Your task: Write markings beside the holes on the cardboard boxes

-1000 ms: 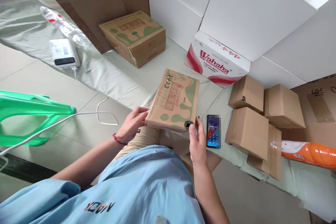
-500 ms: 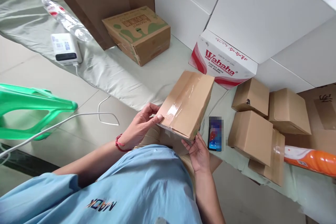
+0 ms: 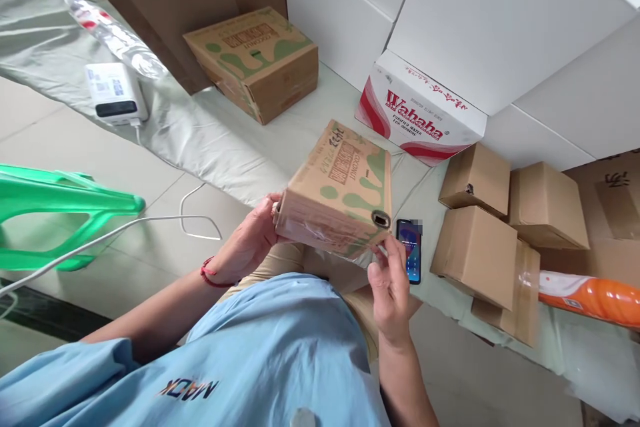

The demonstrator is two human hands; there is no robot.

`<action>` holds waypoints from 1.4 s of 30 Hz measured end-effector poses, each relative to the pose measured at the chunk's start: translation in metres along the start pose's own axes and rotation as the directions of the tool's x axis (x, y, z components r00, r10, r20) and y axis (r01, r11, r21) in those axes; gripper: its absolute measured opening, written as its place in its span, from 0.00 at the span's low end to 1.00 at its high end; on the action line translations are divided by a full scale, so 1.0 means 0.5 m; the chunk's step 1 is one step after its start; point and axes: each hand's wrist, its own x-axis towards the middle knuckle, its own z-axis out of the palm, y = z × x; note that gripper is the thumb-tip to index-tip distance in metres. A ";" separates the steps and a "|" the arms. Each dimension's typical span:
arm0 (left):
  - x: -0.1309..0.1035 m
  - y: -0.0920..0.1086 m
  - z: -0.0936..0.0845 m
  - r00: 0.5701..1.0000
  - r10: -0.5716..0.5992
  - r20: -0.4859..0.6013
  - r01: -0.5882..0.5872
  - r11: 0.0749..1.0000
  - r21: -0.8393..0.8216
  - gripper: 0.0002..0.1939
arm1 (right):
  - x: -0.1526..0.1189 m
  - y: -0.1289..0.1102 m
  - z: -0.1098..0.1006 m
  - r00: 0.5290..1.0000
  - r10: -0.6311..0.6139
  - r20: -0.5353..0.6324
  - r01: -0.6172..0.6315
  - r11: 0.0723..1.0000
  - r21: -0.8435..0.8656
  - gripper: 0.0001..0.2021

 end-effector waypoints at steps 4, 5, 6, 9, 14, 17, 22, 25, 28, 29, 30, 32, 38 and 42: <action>0.000 0.023 -0.041 0.968 -0.139 0.209 0.141 0.990 0.006 0.50 | -0.011 -0.030 0.005 0.988 -0.138 0.073 0.143 0.988 -0.054 0.30; -0.001 0.030 -0.053 0.951 -0.178 0.251 0.184 0.983 0.001 0.52 | -0.012 -0.040 0.006 0.982 -0.160 0.100 0.170 0.981 -0.098 0.31; -0.003 0.035 -0.064 0.936 -0.216 0.278 0.229 0.973 -0.015 0.53 | -0.013 -0.051 0.007 0.973 -0.187 0.136 0.207 0.966 -0.152 0.32; -0.011 0.032 -0.084 0.896 -0.318 0.308 0.374 0.917 -0.141 0.48 | -0.012 -0.085 0.017 0.902 -0.323 0.287 0.407 0.858 -0.313 0.36; -0.015 -0.031 -0.092 0.858 -0.284 0.427 0.472 0.763 -0.442 0.39 | -0.009 -0.109 0.049 0.749 -0.480 0.457 0.649 0.670 -0.361 0.34; -0.014 -0.064 -0.096 0.849 -0.255 0.464 0.494 0.696 -0.521 0.36 | -0.015 -0.106 0.055 0.727 -0.484 0.487 0.664 0.677 -0.318 0.32; -0.020 -0.068 -0.078 0.809 -0.266 0.525 0.567 0.592 -0.573 0.32 | -0.026 -0.083 0.024 0.861 -0.436 0.261 0.494 0.839 -0.227 0.30; -0.017 -0.056 -0.050 0.812 -0.228 0.537 0.564 0.544 -0.621 0.32 | -0.030 -0.063 0.001 0.951 -0.308 0.017 0.308 0.946 -0.099 0.23; -0.007 -0.047 -0.024 0.831 -0.209 0.515 0.536 0.547 -0.643 0.42 | -0.034 -0.046 -0.013 0.970 -0.217 -0.112 0.217 0.976 -0.014 0.16; -0.003 -0.046 -0.018 0.834 -0.209 0.511 0.532 0.551 -0.643 0.45 | -0.037 -0.041 -0.015 0.973 -0.190 -0.133 0.191 0.981 0.001 0.14; -0.001 -0.045 -0.014 0.833 -0.211 0.512 0.534 0.554 -0.639 0.48 | -0.040 -0.037 -0.017 0.975 -0.162 -0.149 0.166 0.986 0.015 0.13; -0.001 -0.048 -0.011 0.820 -0.222 0.528 0.552 0.553 -0.624 0.52 | -0.047 -0.028 -0.020 0.979 -0.112 -0.168 0.120 0.992 0.036 0.11; -0.020 -0.055 -0.021 0.743 -0.313 0.591 0.639 0.594 -0.489 0.53 | -0.055 -0.004 -0.031 0.980 -0.005 -0.200 0.025 0.995 0.096 0.08; -0.019 -0.054 -0.025 0.739 -0.291 0.608 0.616 0.656 -0.435 0.47 | -0.051 0.006 -0.034 0.981 0.040 -0.188 -0.014 0.990 0.142 0.06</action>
